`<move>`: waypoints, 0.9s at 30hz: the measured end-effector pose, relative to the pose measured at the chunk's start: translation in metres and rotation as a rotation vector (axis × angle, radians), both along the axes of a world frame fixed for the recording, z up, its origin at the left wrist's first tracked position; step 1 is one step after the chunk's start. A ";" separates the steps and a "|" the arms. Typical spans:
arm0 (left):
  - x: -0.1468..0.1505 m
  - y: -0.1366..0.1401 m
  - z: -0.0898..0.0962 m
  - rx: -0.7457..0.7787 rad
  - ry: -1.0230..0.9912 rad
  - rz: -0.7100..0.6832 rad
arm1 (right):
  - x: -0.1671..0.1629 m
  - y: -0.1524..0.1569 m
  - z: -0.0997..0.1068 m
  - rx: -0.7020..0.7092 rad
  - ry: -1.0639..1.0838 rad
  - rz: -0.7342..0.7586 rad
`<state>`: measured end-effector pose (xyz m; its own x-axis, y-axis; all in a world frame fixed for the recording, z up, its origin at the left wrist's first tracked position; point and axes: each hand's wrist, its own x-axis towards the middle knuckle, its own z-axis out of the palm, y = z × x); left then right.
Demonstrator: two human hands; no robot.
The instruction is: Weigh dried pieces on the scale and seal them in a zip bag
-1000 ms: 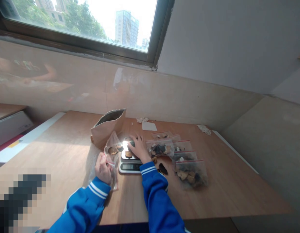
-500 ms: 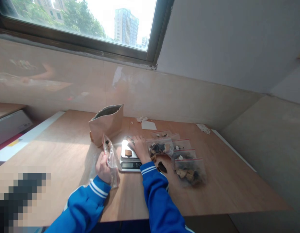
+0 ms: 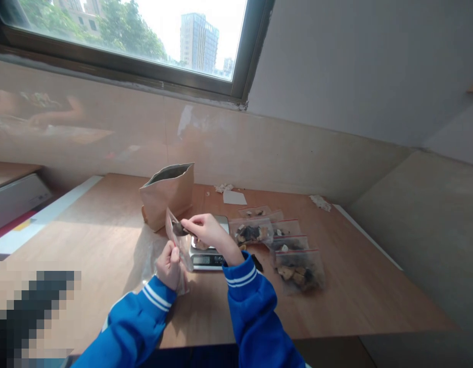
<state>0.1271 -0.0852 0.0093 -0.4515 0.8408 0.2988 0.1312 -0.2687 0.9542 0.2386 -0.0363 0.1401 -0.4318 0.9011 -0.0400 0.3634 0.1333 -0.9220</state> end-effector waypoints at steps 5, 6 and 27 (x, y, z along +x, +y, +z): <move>-0.004 -0.001 0.000 0.055 0.086 -0.009 | -0.001 -0.007 0.009 0.126 -0.255 -0.038; -0.004 -0.001 0.001 0.055 0.093 0.001 | -0.001 -0.006 0.008 0.136 -0.278 -0.046; -0.005 0.005 -0.003 0.149 0.270 -0.028 | -0.045 0.008 -0.016 0.208 0.097 -0.423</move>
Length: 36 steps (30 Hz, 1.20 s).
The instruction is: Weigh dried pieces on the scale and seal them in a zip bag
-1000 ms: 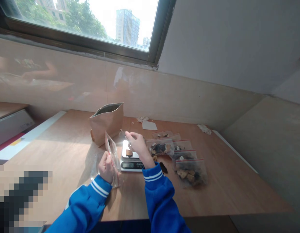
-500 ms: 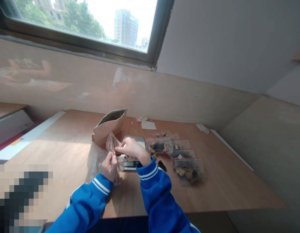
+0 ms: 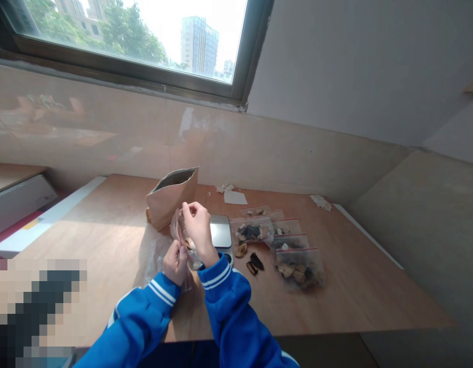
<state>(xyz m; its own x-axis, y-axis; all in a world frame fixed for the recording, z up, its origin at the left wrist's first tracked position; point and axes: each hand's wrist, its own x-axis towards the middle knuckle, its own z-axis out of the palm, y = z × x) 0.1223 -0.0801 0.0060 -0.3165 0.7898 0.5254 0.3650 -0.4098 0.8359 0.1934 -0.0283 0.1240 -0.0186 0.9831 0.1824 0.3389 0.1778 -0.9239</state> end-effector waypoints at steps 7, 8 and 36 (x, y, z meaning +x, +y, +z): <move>0.001 -0.003 0.005 -0.119 -0.144 0.044 | 0.001 -0.016 -0.014 -0.026 -0.254 0.061; 0.001 -0.003 0.005 -0.134 -0.164 0.056 | 0.003 -0.018 -0.012 -0.035 -0.254 0.097; 0.000 0.000 -0.001 -0.118 -0.211 0.083 | 0.032 -0.012 -0.007 0.175 -0.031 0.153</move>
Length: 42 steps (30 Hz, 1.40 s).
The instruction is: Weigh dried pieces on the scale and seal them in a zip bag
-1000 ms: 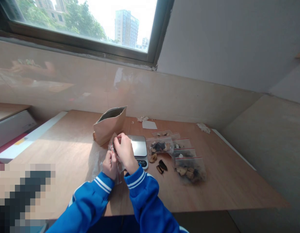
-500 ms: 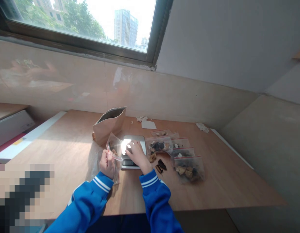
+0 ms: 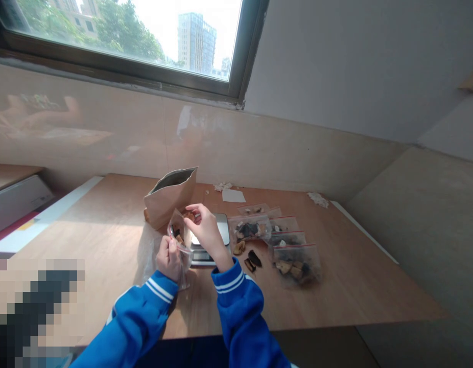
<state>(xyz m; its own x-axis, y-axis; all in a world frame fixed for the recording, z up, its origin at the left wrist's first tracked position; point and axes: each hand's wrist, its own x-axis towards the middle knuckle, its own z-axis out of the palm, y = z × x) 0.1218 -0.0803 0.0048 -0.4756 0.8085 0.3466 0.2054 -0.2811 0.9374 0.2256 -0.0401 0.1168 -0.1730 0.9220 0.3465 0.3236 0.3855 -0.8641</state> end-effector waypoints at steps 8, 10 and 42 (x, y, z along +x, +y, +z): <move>0.000 -0.001 0.004 0.010 -0.025 0.022 | 0.002 -0.030 -0.012 0.050 -0.049 -0.029; 0.000 -0.002 0.004 -0.004 -0.042 0.017 | 0.009 -0.048 -0.028 0.030 -0.028 -0.107; -0.010 -0.001 0.002 -0.099 -0.314 -0.143 | 0.046 -0.074 -0.113 -0.071 0.477 -0.598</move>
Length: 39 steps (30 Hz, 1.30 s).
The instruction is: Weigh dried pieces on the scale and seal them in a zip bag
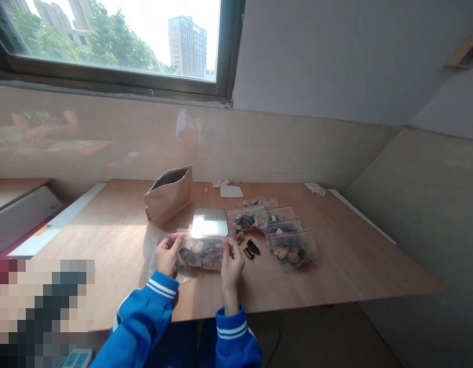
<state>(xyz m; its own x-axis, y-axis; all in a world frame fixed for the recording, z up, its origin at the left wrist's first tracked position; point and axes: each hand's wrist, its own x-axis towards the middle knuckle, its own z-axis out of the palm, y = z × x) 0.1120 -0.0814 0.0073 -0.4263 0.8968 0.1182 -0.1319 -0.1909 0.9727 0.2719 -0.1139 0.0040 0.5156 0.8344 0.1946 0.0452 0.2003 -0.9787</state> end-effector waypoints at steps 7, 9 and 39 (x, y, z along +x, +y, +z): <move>-0.004 -0.004 -0.002 0.010 0.034 -0.077 | 0.005 -0.002 -0.002 -0.007 0.028 -0.081; -0.005 -0.005 -0.001 0.025 0.045 -0.079 | 0.006 -0.002 -0.003 -0.009 0.002 -0.075; -0.003 -0.008 -0.004 -0.011 0.124 -0.159 | 0.005 -0.003 -0.002 0.012 0.000 0.012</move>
<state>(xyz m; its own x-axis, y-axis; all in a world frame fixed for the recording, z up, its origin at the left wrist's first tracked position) 0.1093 -0.0892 0.0033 -0.2623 0.9531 0.1508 -0.0384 -0.1664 0.9853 0.2774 -0.1172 0.0023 0.5058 0.8380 0.2047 0.0432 0.2124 -0.9762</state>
